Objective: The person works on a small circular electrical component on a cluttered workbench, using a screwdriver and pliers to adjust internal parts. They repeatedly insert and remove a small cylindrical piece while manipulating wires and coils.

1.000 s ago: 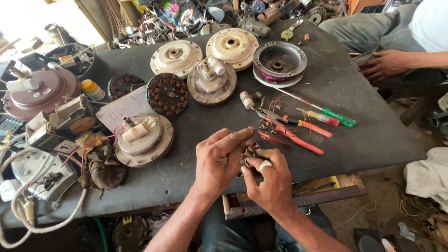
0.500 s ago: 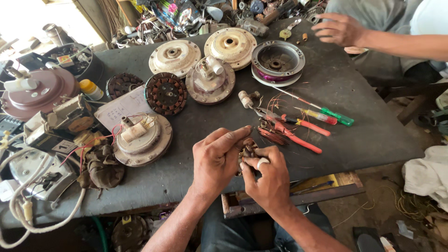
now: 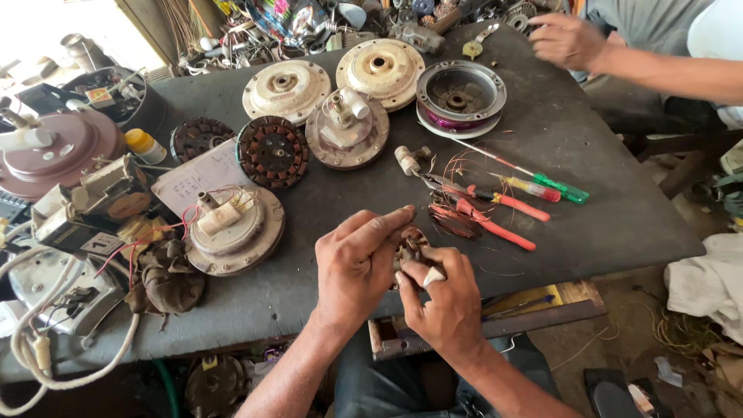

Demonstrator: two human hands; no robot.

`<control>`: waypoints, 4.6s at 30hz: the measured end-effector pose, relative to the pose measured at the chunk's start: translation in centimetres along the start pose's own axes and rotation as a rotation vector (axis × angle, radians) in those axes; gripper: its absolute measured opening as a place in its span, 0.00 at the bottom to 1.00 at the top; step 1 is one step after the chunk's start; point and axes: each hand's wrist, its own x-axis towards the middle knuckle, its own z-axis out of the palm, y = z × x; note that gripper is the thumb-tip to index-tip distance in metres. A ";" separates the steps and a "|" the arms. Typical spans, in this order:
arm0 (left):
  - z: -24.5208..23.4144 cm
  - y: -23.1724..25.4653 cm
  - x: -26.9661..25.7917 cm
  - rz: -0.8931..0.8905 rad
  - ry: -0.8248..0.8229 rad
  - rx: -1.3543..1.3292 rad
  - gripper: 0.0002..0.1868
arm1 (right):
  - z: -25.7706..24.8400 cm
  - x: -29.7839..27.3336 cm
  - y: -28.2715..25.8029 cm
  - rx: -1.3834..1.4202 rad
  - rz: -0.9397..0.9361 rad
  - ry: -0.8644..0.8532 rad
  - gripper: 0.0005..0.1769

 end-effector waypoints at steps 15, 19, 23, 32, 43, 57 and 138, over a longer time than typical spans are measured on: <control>0.3 -0.1 -0.3 -0.013 -0.003 -0.008 0.14 | 0.8 0.6 0.1 0.029 0.100 0.001 0.08; 0.1 0.1 -0.4 0.023 0.006 -0.027 0.15 | 1.3 0.4 0.0 -0.029 0.062 0.031 0.07; -0.2 0.4 -0.2 -0.001 0.022 -0.025 0.15 | 1.1 0.4 0.2 0.010 0.105 -0.036 0.08; -0.5 0.5 0.4 0.002 0.049 -0.006 0.12 | 1.0 0.6 0.2 0.088 0.089 -0.047 0.18; -2.4 -1.1 -1.2 0.002 0.006 -0.013 0.18 | -3.5 3.6 0.3 0.449 0.199 -0.347 0.33; 4.4 -1.9 -10.0 -0.301 0.203 0.378 0.30 | 0.8 12.1 2.4 0.603 0.289 -0.874 0.24; 3.8 -3.0 -6.4 -0.407 0.070 0.602 0.09 | 0.7 8.9 3.0 0.498 -0.494 -0.198 0.11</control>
